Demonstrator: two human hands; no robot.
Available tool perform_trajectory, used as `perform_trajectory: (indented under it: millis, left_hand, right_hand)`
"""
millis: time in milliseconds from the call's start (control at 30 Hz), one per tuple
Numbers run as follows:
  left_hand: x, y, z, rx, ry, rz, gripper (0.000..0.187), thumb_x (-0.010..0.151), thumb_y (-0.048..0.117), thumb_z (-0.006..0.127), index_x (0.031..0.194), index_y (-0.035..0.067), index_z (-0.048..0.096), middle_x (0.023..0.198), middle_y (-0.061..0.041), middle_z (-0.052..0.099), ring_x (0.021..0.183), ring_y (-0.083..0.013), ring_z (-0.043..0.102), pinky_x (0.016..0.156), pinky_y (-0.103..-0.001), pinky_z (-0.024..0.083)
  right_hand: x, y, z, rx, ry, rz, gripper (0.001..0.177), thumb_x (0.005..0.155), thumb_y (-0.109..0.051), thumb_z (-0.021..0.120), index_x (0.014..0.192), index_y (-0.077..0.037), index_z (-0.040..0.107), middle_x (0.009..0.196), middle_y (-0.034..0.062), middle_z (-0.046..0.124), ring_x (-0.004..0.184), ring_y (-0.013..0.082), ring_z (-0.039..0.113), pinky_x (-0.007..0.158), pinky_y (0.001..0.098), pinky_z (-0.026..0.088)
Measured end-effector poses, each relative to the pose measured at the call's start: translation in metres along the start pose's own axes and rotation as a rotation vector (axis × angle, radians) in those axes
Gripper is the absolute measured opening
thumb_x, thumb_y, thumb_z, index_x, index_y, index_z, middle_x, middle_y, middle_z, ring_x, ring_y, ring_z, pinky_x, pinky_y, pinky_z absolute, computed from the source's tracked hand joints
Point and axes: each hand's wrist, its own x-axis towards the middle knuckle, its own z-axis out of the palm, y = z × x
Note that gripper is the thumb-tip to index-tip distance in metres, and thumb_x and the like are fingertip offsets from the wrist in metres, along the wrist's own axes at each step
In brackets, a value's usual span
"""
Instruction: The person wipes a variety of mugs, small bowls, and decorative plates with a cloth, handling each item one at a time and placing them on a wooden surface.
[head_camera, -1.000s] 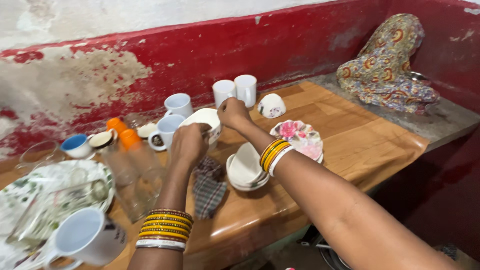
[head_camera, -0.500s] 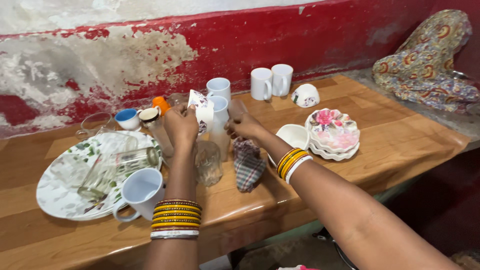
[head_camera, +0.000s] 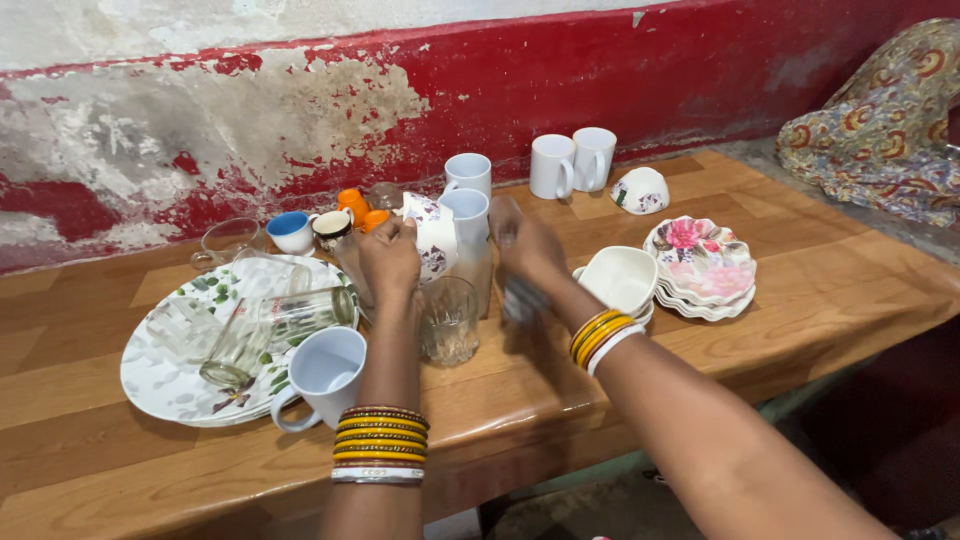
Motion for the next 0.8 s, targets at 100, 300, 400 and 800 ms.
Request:
perform_trajectory:
  millis: [100, 300, 400, 800]
  left_hand:
    - [-0.008, 0.006, 0.014, 0.007, 0.039, -0.064, 0.018, 0.092, 0.015, 0.072, 0.097, 0.000, 0.078, 0.079, -0.005, 0.075, 0.067, -0.0115, 0.064, 0.062, -0.025, 0.050]
    - [-0.005, -0.025, 0.058, -0.328, -0.029, -0.106, 0.018, 0.093, 0.008, 0.068, 0.094, -0.006, 0.080, 0.079, -0.005, 0.070, 0.068, -0.0116, 0.057, 0.058, -0.027, 0.045]
    - [0.003, -0.047, 0.070, -0.430, 0.018, -0.158, 0.016, 0.094, 0.006, 0.068, 0.099, -0.006, 0.078, 0.086, -0.008, 0.073, 0.072, -0.0142, 0.063, 0.063, -0.028, 0.051]
    - [0.004, -0.021, 0.096, -1.040, 0.162, -0.340, 0.025, 0.100, -0.001, 0.058, 0.119, -0.014, 0.063, 0.113, -0.029, 0.072, 0.095, -0.0385, 0.075, 0.081, -0.050, 0.066]
  right_hand:
    - [0.002, -0.043, -0.037, 0.354, 0.237, -0.415, 0.041, 0.084, -0.019, 0.064, 0.123, -0.009, 0.067, 0.124, 0.0171, 0.072, 0.111, 0.0304, 0.072, 0.099, 0.0407, 0.056]
    - [-0.011, -0.055, -0.023, 0.072, 0.417, -0.977, 0.035, 0.096, -0.018, 0.062, 0.130, -0.010, 0.069, 0.132, 0.0168, 0.069, 0.122, 0.0354, 0.068, 0.106, 0.0463, 0.049]
    - [0.017, -0.030, -0.014, 0.338, 0.210, -0.581, 0.031, 0.100, -0.020, 0.055, 0.125, -0.009, 0.070, 0.121, 0.0149, 0.074, 0.107, 0.0278, 0.074, 0.094, 0.0371, 0.055]
    - [0.007, -0.008, -0.015, 0.402, 0.390, -0.828, 0.037, 0.096, -0.014, 0.062, 0.131, 0.000, 0.064, 0.127, 0.0225, 0.067, 0.119, 0.0361, 0.063, 0.101, 0.0414, 0.049]
